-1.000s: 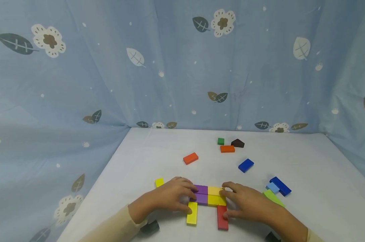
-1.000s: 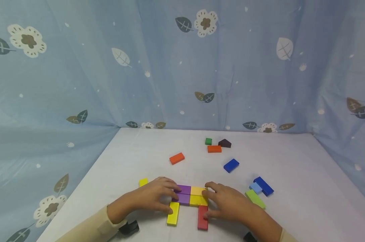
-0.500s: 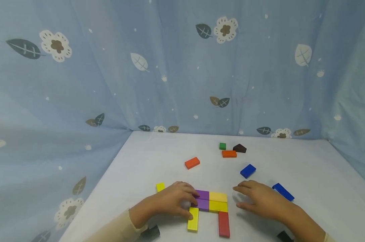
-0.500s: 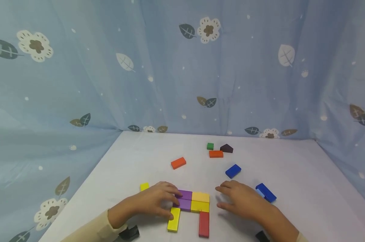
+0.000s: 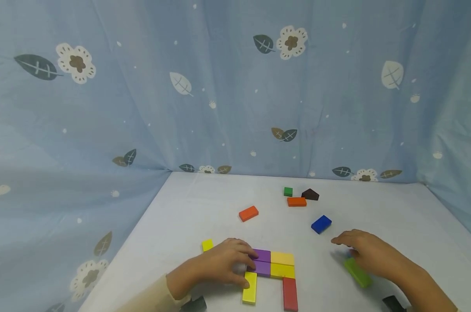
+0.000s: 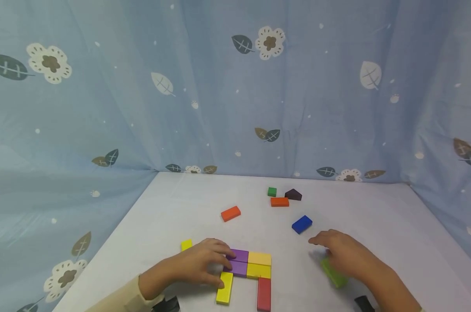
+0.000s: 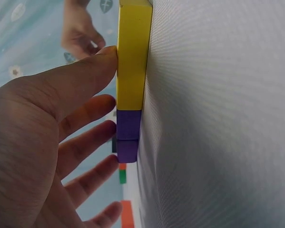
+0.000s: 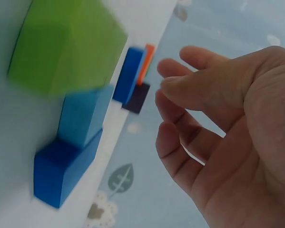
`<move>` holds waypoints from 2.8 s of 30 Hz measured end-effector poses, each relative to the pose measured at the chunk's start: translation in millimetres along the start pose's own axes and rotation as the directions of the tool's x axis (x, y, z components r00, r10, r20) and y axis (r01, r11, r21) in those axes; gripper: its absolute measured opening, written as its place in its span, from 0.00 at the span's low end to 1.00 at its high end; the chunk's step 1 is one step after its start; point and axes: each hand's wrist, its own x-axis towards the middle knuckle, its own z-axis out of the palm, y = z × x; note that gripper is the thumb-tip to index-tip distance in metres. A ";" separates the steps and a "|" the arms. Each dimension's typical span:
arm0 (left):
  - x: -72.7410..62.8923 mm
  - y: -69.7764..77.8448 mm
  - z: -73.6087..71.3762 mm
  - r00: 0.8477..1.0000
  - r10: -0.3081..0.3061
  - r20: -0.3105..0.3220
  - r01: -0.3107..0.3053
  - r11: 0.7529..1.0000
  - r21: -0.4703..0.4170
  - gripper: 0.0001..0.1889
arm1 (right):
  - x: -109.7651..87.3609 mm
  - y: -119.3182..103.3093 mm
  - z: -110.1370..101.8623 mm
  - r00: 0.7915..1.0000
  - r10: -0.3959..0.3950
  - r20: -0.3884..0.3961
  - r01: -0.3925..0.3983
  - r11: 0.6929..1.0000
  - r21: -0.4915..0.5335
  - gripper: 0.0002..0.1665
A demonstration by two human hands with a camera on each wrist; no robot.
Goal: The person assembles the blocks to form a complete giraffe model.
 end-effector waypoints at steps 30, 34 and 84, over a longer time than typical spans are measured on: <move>-0.5 -1.5 1.3 1.000 0.002 -0.003 -0.002 1.000 0.007 0.19 | 5.0 38.3 6.1 0.994 0.083 0.076 -0.080 0.996 -0.041 0.29; 0.3 -1.8 1.4 1.000 0.003 0.000 -0.003 1.000 0.009 0.19 | 6.5 36.2 3.1 0.995 0.077 0.066 -0.072 0.995 -0.066 0.29; 0.0 -1.0 -0.5 1.000 0.002 -0.005 -0.002 1.000 0.011 0.18 | 4.0 -58.1 26.8 0.967 -0.246 0.065 0.241 0.968 0.075 0.19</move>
